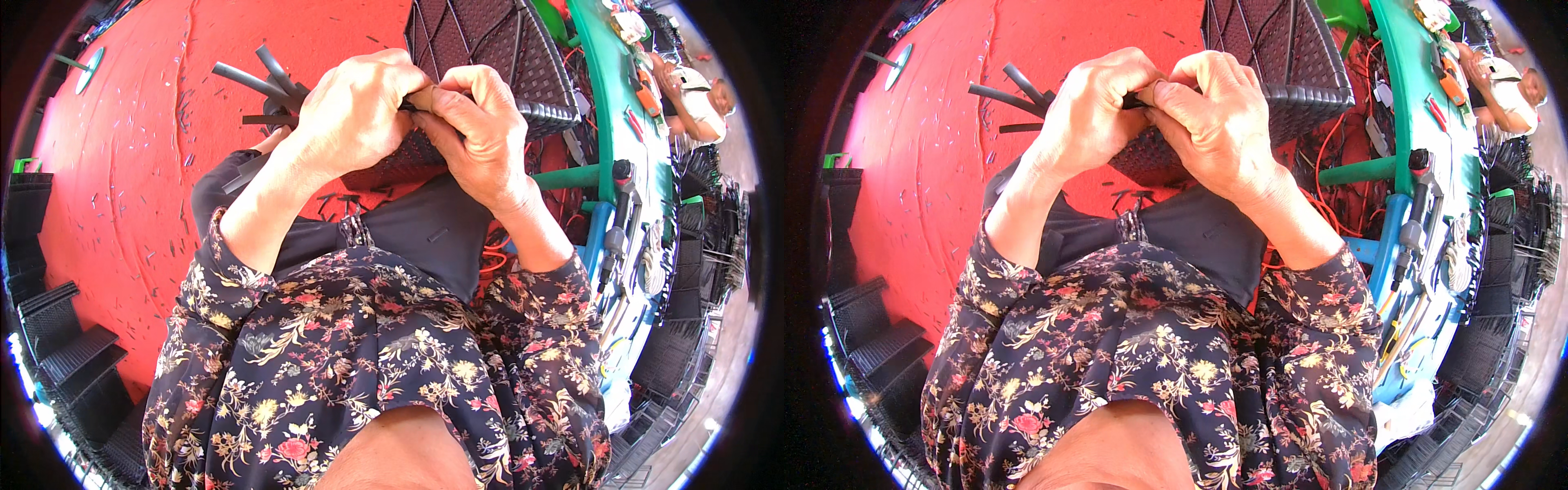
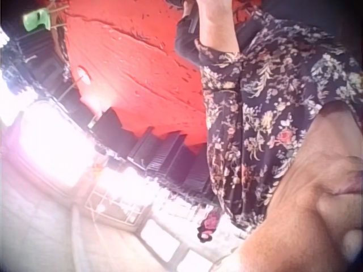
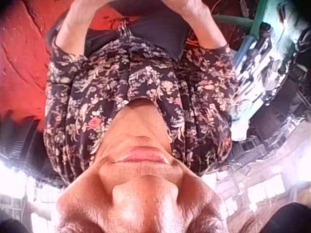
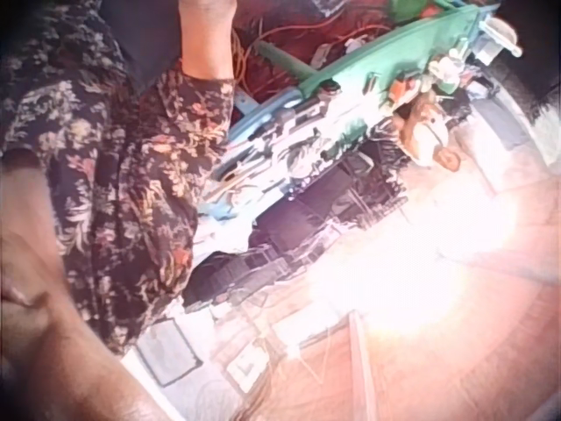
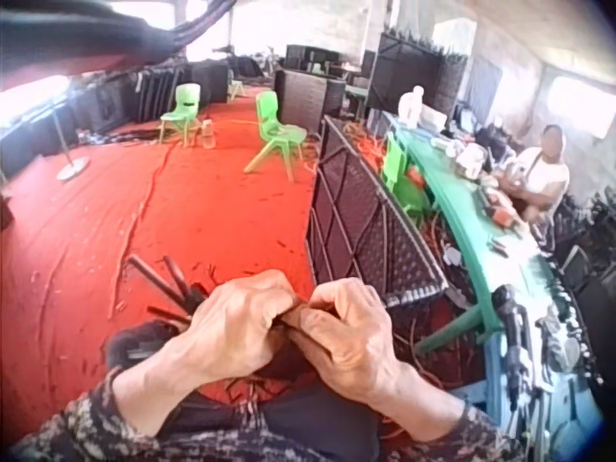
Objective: The person assembles a dark wicker furniture panel by hand and using tools. They insert and secure strips, use a pneumatic nailer to fasten components, use pliers to pull or trim material, and hammer on the frame.
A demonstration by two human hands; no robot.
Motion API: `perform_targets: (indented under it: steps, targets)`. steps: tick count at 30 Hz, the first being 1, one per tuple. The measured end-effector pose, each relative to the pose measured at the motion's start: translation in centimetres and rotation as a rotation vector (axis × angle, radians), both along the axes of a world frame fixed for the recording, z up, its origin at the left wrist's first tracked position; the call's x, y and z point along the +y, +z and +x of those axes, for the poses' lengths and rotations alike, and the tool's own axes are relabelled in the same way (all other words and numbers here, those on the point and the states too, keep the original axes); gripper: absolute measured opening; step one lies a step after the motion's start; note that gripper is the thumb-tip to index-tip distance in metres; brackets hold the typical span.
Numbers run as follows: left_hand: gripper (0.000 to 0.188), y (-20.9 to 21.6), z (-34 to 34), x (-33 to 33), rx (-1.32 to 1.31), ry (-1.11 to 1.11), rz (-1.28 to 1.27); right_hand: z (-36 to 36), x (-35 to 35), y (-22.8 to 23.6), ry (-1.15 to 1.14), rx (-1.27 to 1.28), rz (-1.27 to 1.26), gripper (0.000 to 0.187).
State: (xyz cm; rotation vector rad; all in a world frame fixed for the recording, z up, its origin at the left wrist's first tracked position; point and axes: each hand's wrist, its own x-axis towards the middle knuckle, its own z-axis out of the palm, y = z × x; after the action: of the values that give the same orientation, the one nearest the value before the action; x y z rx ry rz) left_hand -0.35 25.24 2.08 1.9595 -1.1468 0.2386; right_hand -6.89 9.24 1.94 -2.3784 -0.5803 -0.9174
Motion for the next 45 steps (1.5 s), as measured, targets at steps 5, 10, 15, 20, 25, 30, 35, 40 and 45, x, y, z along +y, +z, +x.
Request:
perform_targets:
  steps: [5,10,15,20,25,30,35,40,45]
  targets:
    - [0.024,-0.4,0.2,-0.8,-0.040,0.030,-0.025,0.0,0.0,1.3,0.091,-0.047,0.182,0.013]
    - [0.015,-0.3,0.5,-1.4,-0.056,0.040,0.009,-1.9,-0.7,0.5,0.084,-0.025,0.309,0.012]
    - [0.007,-0.3,0.2,-1.4,-0.088,0.055,-0.004,-1.4,0.0,0.1,0.199,0.019,0.231,0.014]
    - [0.009,-0.2,0.1,-1.6,-0.085,0.085,0.010,-0.6,-0.9,-0.1,0.201,-0.063,0.280,0.011]
    - [0.017,0.7,-0.7,-1.2,-0.081,0.167,0.073,-0.2,-1.4,2.0,0.137,0.023,0.230,0.011]
    - [0.018,1.4,-1.3,-1.0,-0.078,0.209,0.101,2.8,-2.1,4.1,0.181,0.114,0.086,0.011]
    - [0.019,1.4,-1.9,-0.9,-0.051,0.242,0.035,4.9,-1.4,5.9,0.240,0.667,0.272,0.004]
    - [0.023,1.6,-1.6,0.0,-0.048,0.241,-0.018,6.8,-1.2,5.0,0.259,1.025,0.412,0.006]
    - [0.025,1.4,-2.4,0.1,-0.034,0.235,-0.050,8.1,-2.0,2.5,0.360,1.132,0.359,0.006]
